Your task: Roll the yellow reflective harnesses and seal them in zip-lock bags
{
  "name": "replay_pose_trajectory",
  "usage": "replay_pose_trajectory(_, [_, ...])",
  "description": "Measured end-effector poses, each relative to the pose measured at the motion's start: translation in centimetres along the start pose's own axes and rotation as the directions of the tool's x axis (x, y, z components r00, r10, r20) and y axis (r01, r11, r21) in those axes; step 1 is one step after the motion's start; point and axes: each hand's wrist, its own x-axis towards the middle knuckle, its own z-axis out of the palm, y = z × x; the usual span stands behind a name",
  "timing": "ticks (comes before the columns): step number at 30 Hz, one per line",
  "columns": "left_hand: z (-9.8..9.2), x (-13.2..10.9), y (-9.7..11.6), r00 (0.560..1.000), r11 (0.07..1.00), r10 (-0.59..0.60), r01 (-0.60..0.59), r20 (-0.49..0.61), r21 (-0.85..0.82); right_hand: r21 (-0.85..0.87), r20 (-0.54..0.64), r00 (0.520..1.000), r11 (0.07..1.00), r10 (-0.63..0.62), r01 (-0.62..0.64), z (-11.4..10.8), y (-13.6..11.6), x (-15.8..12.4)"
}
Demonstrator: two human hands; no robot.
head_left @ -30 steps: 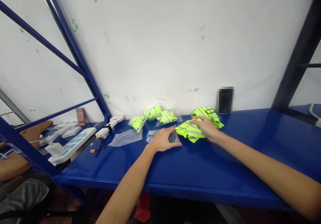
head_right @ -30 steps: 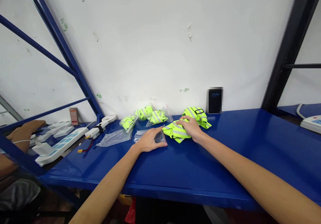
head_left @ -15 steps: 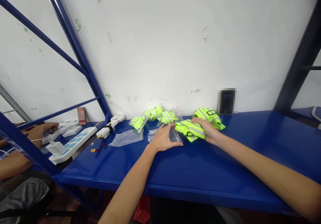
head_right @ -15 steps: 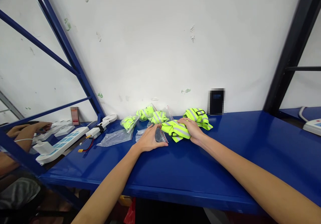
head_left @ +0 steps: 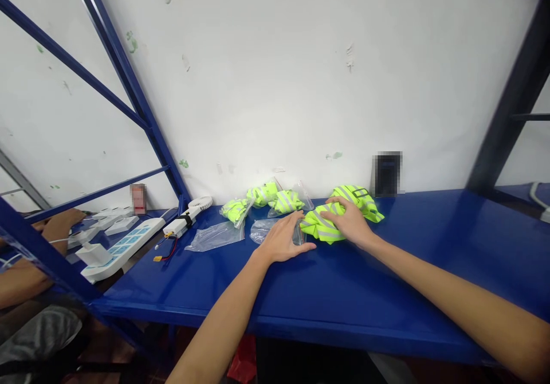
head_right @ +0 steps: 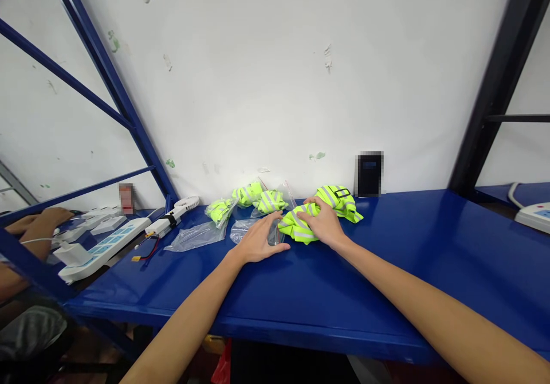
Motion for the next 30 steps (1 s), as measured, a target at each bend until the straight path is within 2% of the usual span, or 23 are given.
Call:
replay_pose_trajectory(4, [-0.8, 0.0, -0.9, 0.999, 0.999, -0.026, 0.027, -0.022, 0.03, -0.023, 0.017, 0.999, 0.999, 0.04, -0.039, 0.1, 0.4, 0.2])
replay_pose_trajectory(9, [-1.0, -0.1, -2.8, 0.973, 0.989, -0.145, 0.139, 0.178, 0.041, -0.018, 0.066, 0.995, 0.998, 0.068, -0.067, 0.0, 0.1, 0.1])
replay_pose_trajectory(11, [-0.7, -0.2, -3.1, 0.967, 0.988, -0.151, 0.143, 0.205, 0.052, 0.021, 0.072, 0.995, 0.997, 0.072, -0.073, 0.0, -0.2, -0.1])
replay_pose_trajectory(14, [-0.3, -0.3, -3.0, 0.974, 0.992, -0.12, 0.108, 0.194, 0.069, 0.088, 0.08, 0.995, 0.994, 0.06, -0.067, 0.2, -0.4, -0.4])
replay_pose_trajectory(17, [-0.1, -0.3, -2.4, 0.981, 0.993, -0.086, 0.07, 0.172, 0.096, 0.187, 0.111, 0.985, 0.971, 0.131, -0.15, 0.5, -0.6, -0.6])
replay_pose_trajectory(19, [0.0, -0.2, -1.8, 0.99, 0.988, -0.077, 0.06, 0.119, 0.141, 0.301, 0.139, 0.96, 0.913, 0.243, -0.275, 0.7, -0.7, -0.6])
replay_pose_trajectory(21, [0.2, 0.0, -1.2, 0.997, 0.982, -0.055, 0.046, 0.05, 0.182, 0.428, 0.178, 0.921, 0.816, 0.346, -0.389, 0.8, -0.7, -0.4])
replay_pose_trajectory(23, [0.4, 0.1, -0.7, 0.999, 0.984, -0.017, 0.012, 0.028, 0.176, 0.517, 0.221, 0.894, 0.731, 0.389, -0.446, 0.7, -0.5, -0.1])
replay_pose_trajectory(27, [0.6, 0.1, 0.0, 0.993, 0.996, 0.006, -0.017, 0.115, 0.091, 0.556, 0.219, 0.903, 0.713, 0.371, -0.428, 0.1, 0.3, 0.9])
replay_pose_trajectory(30, [0.6, 0.0, 0.2, 0.995, 0.997, 0.006, -0.013, 0.097, 0.071, 0.542, 0.197, 0.902, 0.724, 0.384, -0.426, -0.3, 0.4, 1.2])
